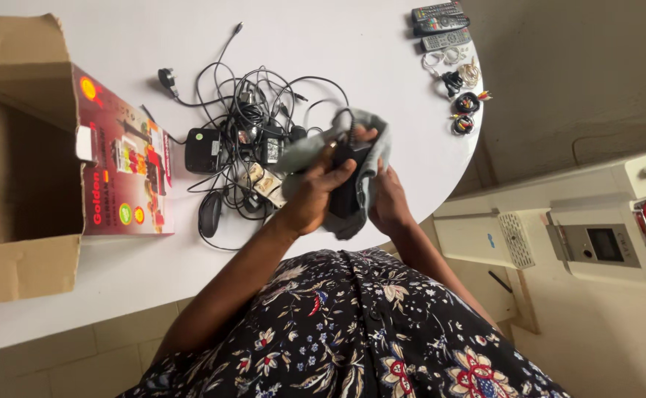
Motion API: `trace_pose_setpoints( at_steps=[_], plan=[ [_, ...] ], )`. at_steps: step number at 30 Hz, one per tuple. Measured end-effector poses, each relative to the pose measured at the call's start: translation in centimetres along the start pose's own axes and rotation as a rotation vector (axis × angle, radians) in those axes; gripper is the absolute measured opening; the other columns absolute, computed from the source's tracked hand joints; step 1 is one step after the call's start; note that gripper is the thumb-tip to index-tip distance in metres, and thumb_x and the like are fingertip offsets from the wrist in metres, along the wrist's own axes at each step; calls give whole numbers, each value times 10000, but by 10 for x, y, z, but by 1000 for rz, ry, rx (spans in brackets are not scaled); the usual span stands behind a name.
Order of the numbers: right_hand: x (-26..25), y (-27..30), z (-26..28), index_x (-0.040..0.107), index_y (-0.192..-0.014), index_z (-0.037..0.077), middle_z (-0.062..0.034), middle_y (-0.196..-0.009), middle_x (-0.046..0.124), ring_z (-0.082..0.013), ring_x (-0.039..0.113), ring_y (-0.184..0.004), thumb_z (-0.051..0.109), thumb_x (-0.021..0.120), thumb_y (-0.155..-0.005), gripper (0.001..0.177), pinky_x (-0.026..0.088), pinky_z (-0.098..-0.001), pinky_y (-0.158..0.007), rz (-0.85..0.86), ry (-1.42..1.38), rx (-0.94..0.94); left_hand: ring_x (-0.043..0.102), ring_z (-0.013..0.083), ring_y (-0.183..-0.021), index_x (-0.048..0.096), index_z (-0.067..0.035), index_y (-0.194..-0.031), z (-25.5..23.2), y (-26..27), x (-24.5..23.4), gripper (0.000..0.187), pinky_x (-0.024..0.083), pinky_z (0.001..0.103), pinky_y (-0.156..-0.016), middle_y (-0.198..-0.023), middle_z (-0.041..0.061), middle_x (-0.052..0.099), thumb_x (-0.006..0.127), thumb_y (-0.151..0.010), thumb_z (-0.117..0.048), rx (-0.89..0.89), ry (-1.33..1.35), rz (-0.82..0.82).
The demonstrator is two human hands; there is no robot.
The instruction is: The person wipes an electronic power adapter and its attached cable with a cloth by hand while picking them up from a pile of tangled cords on a table.
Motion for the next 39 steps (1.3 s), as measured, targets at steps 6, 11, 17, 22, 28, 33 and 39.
trace_pose_setpoints(
  at_steps=[6, 11, 17, 22, 28, 33, 39],
  plan=[
    [-35, 32, 35, 552, -1299, 14, -164, -1126, 681, -292, 690, -1037, 316, 499, -1192, 325, 580, -479, -914, 78, -31, -72, 475, 258, -1442, 366, -90, -1573, -40, -1, -14, 654, 441, 433, -1161, -1606, 175, 467, 468, -1090, -519, 51, 177, -13],
    [35, 39, 57, 450, -1411, -5, -243, -1341, 504, -366, 532, -1229, 294, 443, -1162, 389, 471, -507, -1020, 96, 631, -312, 432, 218, -1457, 318, -132, -1557, -21, -16, -13, 647, 419, 421, -1195, -1621, 88, 387, 379, -1056, -537, 9, 201, -142],
    [60, -41, 52, 416, -1565, 14, -189, -1356, 591, -309, 566, -1259, 406, 407, -1146, 574, 494, -431, -1095, -160, 822, -117, 428, 231, -1414, 289, -198, -1577, 41, -7, -5, 541, 382, 398, -1188, -1540, 84, 425, 404, -1094, -415, -6, 152, -93],
    [68, -54, 64, 320, -1609, 44, -184, -1421, 526, -306, 539, -1263, 364, 497, -1107, 620, 477, -437, -1020, -62, 298, -44, 485, 254, -1256, 372, -60, -1590, 71, 3, -21, 576, 417, 428, -1143, -1428, 159, 514, 345, -1160, -443, -55, -270, -194],
    [115, -17, 70, 206, -1692, 76, -245, -1685, 372, -336, 414, -1545, 200, 554, -1112, 687, 399, -425, -1222, 32, 1026, -425, 502, 270, -1287, 318, -108, -1610, 12, -20, -19, 743, 436, 458, -1062, -1372, 128, 561, 404, -1062, -602, 7, 367, 0],
    [64, -23, 57, 292, -1617, 18, -244, -1455, 569, -303, 616, -1290, 177, 580, -1037, 667, 536, -373, -1014, -109, 1104, -362, 497, 223, -1256, 328, -294, -1466, -3, -29, -7, 669, 489, 439, -1051, -1343, 40, 512, 663, -888, -282, -283, 63, -182],
    [-69, -5, 55, 632, -1198, 23, -65, -907, 633, -160, 606, -721, 446, 445, -1097, 474, 525, -319, -579, -441, 356, 96, 674, 138, -1143, 556, -79, -1142, 29, -20, -73, 144, 551, 307, -1033, -1174, 71, 709, 555, -1026, -163, -320, -282, -137]
  ],
)
Point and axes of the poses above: each hand's wrist, its own y-axis away from the middle knuckle, its own x-axis out of the palm, z = x × y, the point moved 2 cm from there along -y, towards the middle knuckle
